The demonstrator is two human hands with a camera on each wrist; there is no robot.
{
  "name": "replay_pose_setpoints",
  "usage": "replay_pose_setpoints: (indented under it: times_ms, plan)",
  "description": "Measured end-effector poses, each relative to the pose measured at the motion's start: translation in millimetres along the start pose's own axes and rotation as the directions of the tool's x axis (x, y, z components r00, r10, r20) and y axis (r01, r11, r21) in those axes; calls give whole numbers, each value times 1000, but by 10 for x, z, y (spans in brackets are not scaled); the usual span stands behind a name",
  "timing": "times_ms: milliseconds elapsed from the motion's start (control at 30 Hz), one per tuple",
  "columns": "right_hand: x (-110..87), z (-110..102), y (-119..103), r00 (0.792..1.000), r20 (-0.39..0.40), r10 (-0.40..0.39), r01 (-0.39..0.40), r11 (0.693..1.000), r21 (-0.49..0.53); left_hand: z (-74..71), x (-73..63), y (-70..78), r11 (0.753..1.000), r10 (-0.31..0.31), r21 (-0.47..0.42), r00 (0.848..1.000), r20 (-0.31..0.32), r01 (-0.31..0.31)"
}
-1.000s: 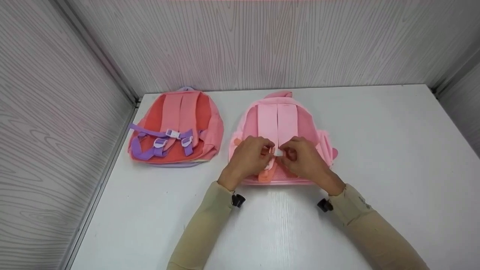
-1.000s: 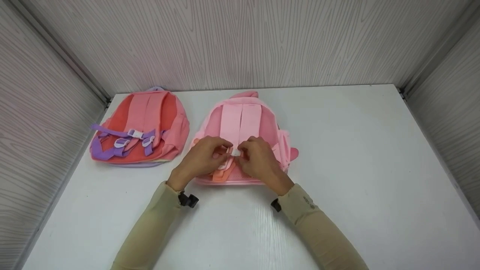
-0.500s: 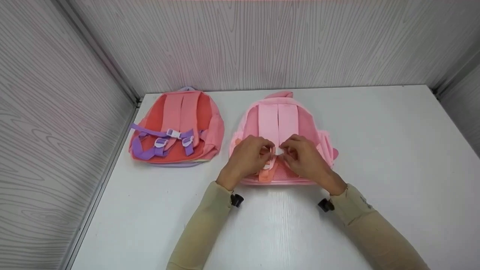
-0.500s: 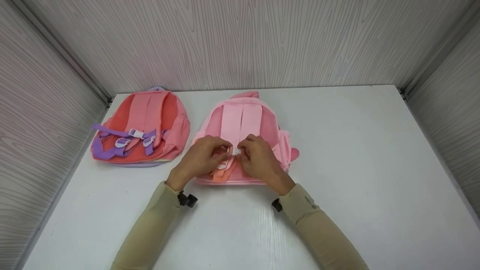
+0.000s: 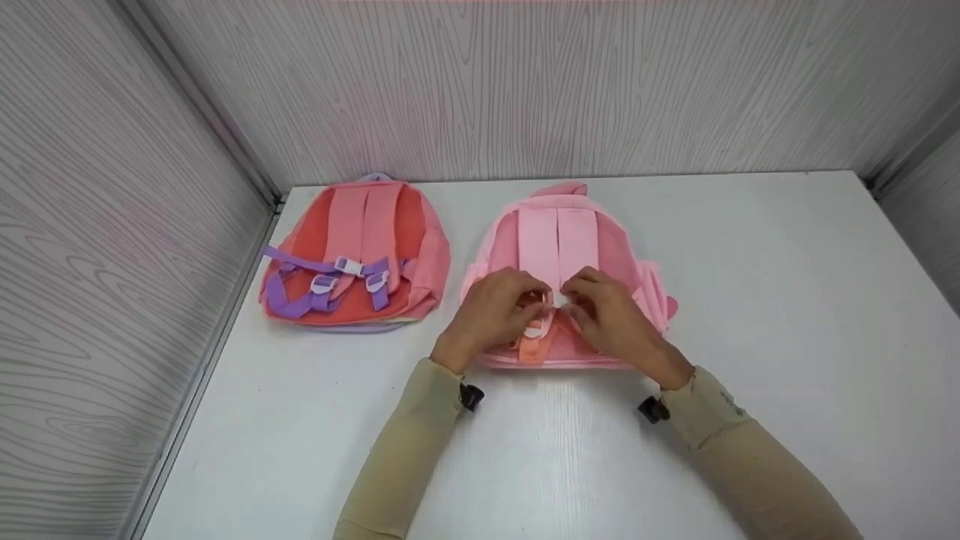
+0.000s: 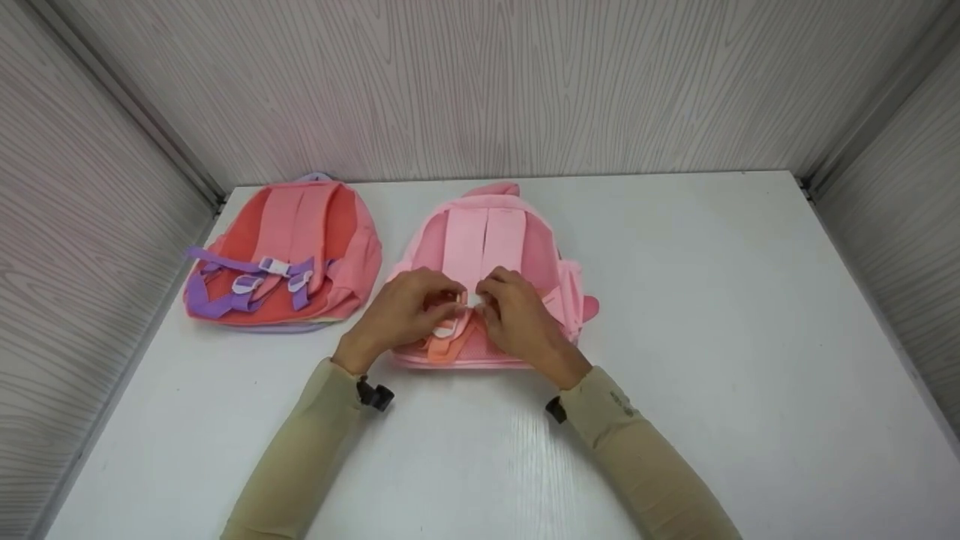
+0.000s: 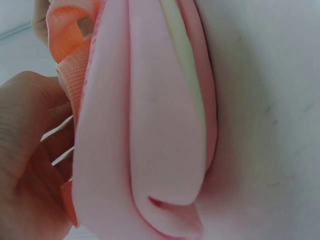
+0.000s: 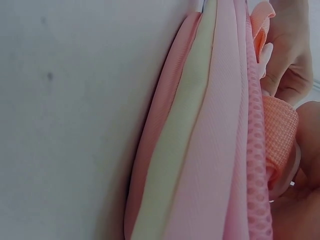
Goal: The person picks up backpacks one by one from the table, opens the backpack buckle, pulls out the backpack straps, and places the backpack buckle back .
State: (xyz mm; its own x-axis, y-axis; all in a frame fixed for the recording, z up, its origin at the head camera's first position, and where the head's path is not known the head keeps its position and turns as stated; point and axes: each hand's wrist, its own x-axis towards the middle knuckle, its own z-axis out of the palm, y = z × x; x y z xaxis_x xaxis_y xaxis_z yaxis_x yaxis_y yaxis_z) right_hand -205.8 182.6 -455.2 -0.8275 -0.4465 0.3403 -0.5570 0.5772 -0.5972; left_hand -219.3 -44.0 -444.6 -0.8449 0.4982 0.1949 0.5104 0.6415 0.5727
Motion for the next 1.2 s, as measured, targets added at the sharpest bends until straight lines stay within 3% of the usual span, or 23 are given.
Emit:
replay_pose_setpoints:
  times_ms: [900,1200]
  plan:
    - [1,-27,26,1000,10,-18,17,999,35,-17,-5,-84,994,8,-107,1000,11,-7]
    - [-5,-32,37,1000,8,-26,26,999,24,-20,-2,-100,995,9,-101,1000,19,-7]
